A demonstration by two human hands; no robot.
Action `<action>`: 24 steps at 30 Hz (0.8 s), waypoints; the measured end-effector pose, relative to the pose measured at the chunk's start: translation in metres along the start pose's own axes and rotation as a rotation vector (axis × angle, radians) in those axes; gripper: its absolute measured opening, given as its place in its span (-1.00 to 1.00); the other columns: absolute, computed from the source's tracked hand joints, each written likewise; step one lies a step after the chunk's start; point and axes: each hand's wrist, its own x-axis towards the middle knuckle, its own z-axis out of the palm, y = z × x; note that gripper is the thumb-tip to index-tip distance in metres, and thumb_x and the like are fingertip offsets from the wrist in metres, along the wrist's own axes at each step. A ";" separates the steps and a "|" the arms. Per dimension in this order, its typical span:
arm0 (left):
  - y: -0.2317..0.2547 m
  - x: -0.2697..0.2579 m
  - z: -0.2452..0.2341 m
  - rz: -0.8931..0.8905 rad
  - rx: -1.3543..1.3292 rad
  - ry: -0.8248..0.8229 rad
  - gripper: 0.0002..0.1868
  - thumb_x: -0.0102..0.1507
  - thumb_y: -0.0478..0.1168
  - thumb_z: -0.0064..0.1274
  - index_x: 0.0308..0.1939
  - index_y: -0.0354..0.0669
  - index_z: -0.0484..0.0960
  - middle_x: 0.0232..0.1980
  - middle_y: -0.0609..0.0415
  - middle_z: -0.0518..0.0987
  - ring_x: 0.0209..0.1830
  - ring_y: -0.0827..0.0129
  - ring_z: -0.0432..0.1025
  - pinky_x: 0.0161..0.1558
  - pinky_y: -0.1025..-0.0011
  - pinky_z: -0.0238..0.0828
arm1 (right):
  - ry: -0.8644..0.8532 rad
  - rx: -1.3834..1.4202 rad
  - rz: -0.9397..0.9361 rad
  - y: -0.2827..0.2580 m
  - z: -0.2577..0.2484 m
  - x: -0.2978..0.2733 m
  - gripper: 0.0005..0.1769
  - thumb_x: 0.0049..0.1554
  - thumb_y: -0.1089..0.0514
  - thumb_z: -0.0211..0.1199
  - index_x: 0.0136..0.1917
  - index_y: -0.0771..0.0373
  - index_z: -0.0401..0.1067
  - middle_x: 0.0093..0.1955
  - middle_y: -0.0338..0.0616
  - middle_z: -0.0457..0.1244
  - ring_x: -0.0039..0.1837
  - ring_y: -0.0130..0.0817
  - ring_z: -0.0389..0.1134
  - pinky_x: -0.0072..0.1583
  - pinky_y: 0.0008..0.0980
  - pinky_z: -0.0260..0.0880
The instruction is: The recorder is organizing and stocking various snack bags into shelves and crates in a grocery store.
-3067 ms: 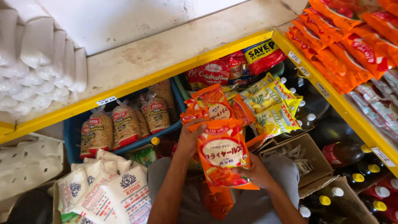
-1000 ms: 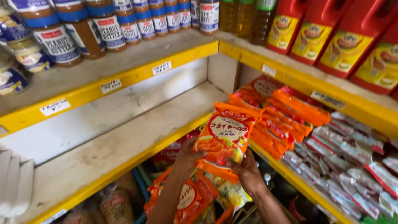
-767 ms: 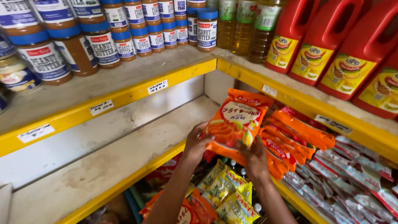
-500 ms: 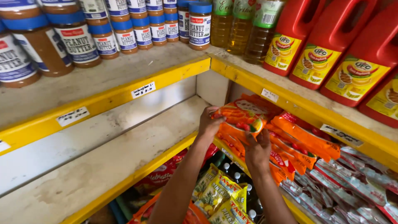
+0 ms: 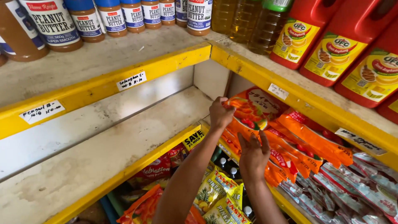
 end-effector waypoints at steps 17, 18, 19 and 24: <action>0.012 -0.012 0.014 -0.070 0.052 0.175 -0.52 0.09 -0.07 0.40 -0.03 -0.27 0.65 -0.13 -0.26 0.68 -0.10 -0.08 0.59 -0.04 0.16 0.52 | 0.109 0.149 0.100 0.021 -0.018 0.029 -0.74 0.36 0.20 0.10 0.22 0.37 0.15 0.15 0.08 0.25 0.19 0.01 0.40 0.31 0.14 0.45; 0.011 -0.012 0.014 -0.089 0.090 0.209 -0.55 0.15 -0.02 0.38 -0.07 -0.26 0.64 -0.13 -0.26 0.67 -0.10 -0.14 0.57 -0.05 0.12 0.50 | 0.186 0.109 0.214 0.015 -0.013 0.030 -0.66 0.34 0.10 0.08 0.30 0.32 0.25 0.15 0.13 0.28 0.21 0.02 0.42 0.28 0.01 0.47; 0.002 -0.007 0.018 -0.087 0.088 0.210 -0.55 0.15 -0.02 0.38 -0.07 -0.26 0.64 -0.13 -0.26 0.67 -0.10 -0.14 0.57 -0.05 0.12 0.50 | 0.183 0.109 0.212 0.018 -0.023 0.042 -0.66 0.34 0.10 0.08 0.30 0.32 0.25 0.15 0.13 0.28 0.21 0.02 0.42 0.28 0.01 0.47; -0.025 -0.003 0.019 -0.175 0.084 0.125 -0.54 0.17 0.10 0.39 -0.29 -0.27 0.69 -0.24 -0.26 0.69 -0.12 -0.12 0.59 -0.06 0.11 0.52 | 0.085 0.101 0.314 0.025 -0.047 0.059 -0.59 0.36 0.07 0.02 0.38 0.33 0.19 0.25 0.20 0.22 0.26 -0.01 0.41 0.32 -0.11 0.47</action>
